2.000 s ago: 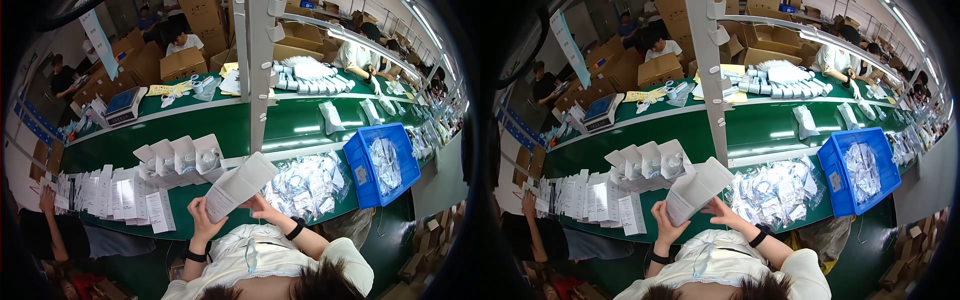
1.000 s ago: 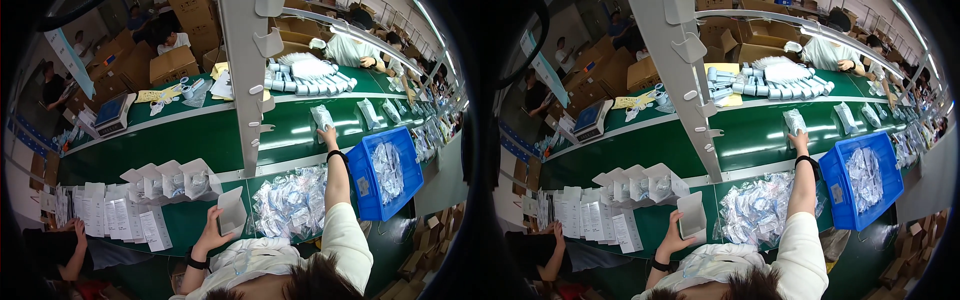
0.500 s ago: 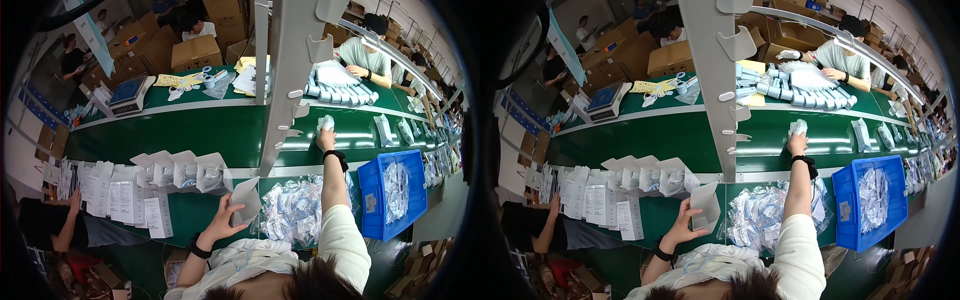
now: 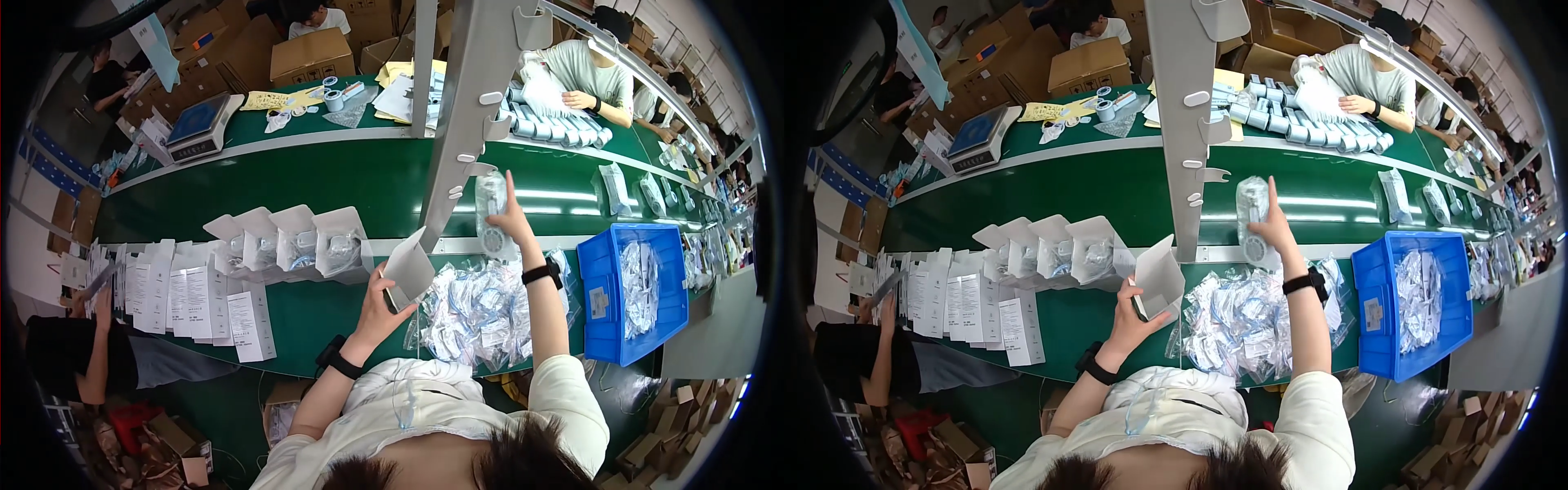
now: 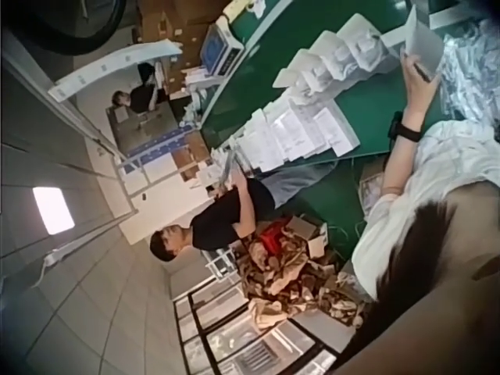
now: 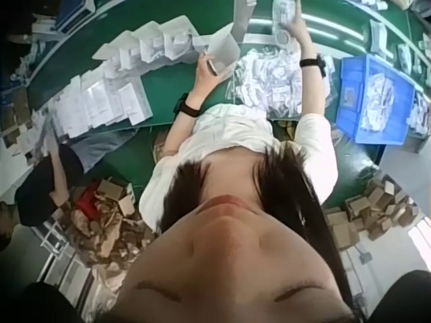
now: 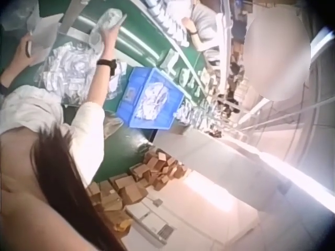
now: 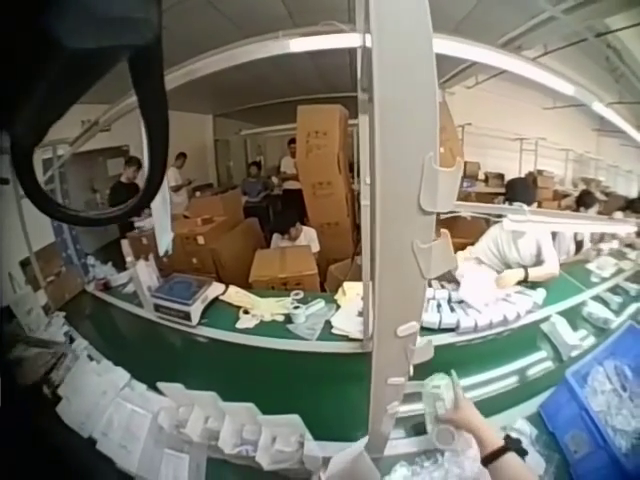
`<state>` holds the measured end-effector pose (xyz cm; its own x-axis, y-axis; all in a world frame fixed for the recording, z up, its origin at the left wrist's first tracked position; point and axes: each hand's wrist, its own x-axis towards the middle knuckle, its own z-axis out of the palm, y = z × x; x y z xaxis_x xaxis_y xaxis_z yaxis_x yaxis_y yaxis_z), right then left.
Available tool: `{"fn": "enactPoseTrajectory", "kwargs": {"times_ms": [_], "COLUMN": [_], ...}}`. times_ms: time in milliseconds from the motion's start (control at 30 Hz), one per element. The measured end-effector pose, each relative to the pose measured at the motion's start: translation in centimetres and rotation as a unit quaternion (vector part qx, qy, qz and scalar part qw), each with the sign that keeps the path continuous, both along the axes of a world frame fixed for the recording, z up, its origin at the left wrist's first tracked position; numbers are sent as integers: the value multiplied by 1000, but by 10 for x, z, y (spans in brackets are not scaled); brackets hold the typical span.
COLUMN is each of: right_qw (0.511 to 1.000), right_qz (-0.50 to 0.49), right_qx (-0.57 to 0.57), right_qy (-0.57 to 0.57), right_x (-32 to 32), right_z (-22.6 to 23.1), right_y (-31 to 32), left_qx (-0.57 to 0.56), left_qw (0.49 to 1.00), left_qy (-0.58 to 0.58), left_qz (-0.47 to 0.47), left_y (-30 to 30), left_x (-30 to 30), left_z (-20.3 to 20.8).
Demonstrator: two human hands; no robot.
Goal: Packing electronic components into white cardboard boxes and organizing them on an assembly line.
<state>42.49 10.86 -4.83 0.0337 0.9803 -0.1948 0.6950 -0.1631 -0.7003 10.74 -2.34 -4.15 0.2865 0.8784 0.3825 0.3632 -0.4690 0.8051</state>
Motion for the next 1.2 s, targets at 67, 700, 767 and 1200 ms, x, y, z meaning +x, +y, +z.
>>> {"fn": "enactPoseTrajectory", "kwargs": {"times_ms": [67,700,767,1200], "right_qw": [878,934,960,952], "right_qz": [-89,23,-62,171], "right_qx": [220,340,270,135], "right_qy": [416,109,-41,-216], "right_x": [-35,-116,-69,-18], "right_z": [46,21,6,-25], "right_y": [-36,-149,-144,-161], "left_qx": [-29,18,-19,-83], "left_qw": [997,991,996,994], "left_qy": [-54,-106,-73,62], "left_qz": [37,79,48,-25], "left_y": [-3,-25,-31,-34], "left_x": [0,-20,-35,-29], "left_z": [-7,-34,-34,45]}}
